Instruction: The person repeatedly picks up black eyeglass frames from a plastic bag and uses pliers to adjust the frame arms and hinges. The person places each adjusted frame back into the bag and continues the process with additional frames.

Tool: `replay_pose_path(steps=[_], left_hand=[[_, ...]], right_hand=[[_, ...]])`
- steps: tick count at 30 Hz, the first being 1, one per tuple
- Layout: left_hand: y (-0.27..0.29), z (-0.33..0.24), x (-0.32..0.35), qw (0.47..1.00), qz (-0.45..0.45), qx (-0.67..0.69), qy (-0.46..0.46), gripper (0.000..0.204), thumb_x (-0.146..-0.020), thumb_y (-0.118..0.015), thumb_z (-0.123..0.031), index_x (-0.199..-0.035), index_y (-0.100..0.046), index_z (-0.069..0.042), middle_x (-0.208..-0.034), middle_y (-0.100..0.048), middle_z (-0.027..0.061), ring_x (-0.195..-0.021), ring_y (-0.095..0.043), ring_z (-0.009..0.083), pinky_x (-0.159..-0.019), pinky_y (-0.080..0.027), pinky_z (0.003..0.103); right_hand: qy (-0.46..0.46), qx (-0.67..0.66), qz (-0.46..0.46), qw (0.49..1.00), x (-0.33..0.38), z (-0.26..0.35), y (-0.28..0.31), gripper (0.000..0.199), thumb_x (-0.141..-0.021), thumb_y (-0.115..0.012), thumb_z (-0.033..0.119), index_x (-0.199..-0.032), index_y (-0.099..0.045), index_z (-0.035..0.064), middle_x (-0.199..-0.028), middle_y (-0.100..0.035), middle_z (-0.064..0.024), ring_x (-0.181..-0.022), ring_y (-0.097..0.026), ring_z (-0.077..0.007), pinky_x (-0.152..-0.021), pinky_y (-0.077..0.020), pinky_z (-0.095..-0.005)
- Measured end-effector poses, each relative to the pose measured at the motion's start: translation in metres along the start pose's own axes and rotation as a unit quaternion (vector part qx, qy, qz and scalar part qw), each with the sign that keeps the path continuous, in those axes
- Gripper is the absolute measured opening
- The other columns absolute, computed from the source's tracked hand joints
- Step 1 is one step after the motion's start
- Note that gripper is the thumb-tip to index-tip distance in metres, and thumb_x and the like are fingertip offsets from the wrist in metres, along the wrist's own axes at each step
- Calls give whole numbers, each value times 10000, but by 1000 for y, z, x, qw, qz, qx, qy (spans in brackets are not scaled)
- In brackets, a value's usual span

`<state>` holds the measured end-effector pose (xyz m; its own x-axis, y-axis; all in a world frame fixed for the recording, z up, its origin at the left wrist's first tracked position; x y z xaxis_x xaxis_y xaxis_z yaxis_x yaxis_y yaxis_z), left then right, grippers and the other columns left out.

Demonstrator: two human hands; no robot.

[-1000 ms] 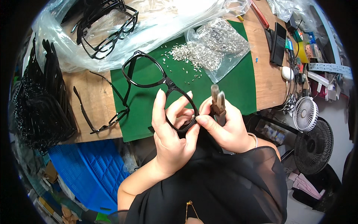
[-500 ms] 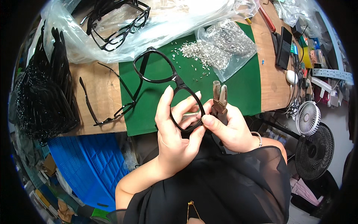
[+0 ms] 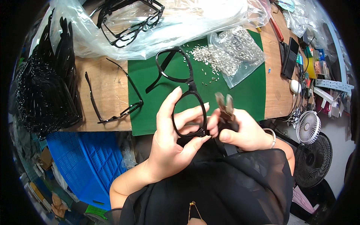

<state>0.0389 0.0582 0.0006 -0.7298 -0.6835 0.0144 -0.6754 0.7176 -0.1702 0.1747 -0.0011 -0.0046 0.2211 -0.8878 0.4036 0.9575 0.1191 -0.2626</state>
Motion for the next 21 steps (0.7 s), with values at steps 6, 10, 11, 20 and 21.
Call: replay_pose_path(steps=[6,10,11,20,21], left_hand=[[2,-2,-1,996,4,60,62,918,-726,-608,131,-1381,4,-65,-1220,-476,222,-918,-603,177,-804,-487,272],[1,-1,-2,998,36,47,33,866,-779,-560,118,-1376,46,-44,-1223,-449,250,-952,-596,203,-821,-477,284],[1,-1,-3,998,40,39,42,865,-779,-561,117,-1376,44,-44,-1222,-451,249,-951,-597,202,-819,-479,284],[0,5,-5,994,32,-5,102,853,-770,-570,124,-1373,3,-62,-1233,-455,239,-973,-599,229,-816,-498,295],[1,6,-7,994,32,-8,103,853,-769,-568,127,-1374,1,-66,-1237,-450,239,-978,-596,228,-816,-497,292]], right_hand=[[-44,259,108,959,1,14,-7,331,-855,-556,298,-929,-517,-22,-880,-576,-189,-829,-582,-325,-721,-457,-371],[-35,337,117,933,-1,22,-5,286,-851,-551,245,-915,-526,-32,-865,-582,-226,-830,-577,-371,-702,-460,-417],[-42,359,112,926,-2,23,-5,284,-847,-556,242,-906,-533,-35,-843,-588,-228,-806,-583,-376,-686,-467,-419],[-54,436,86,894,-2,9,2,295,-814,-592,229,-846,-557,-62,-721,-600,-227,-706,-601,-378,-628,-487,-416],[-51,433,78,896,-3,7,4,300,-815,-591,235,-853,-557,-60,-736,-599,-229,-725,-601,-376,-643,-485,-417]])
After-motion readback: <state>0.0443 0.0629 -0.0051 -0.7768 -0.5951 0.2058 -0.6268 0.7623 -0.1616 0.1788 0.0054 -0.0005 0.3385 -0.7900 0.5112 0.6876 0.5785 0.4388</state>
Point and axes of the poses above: each hand's wrist, its own x-axis away from the middle knuckle, its own y-axis out of the back of the hand, z = x × y, the point moved 5 cm from there along -x, towards the middle knuckle
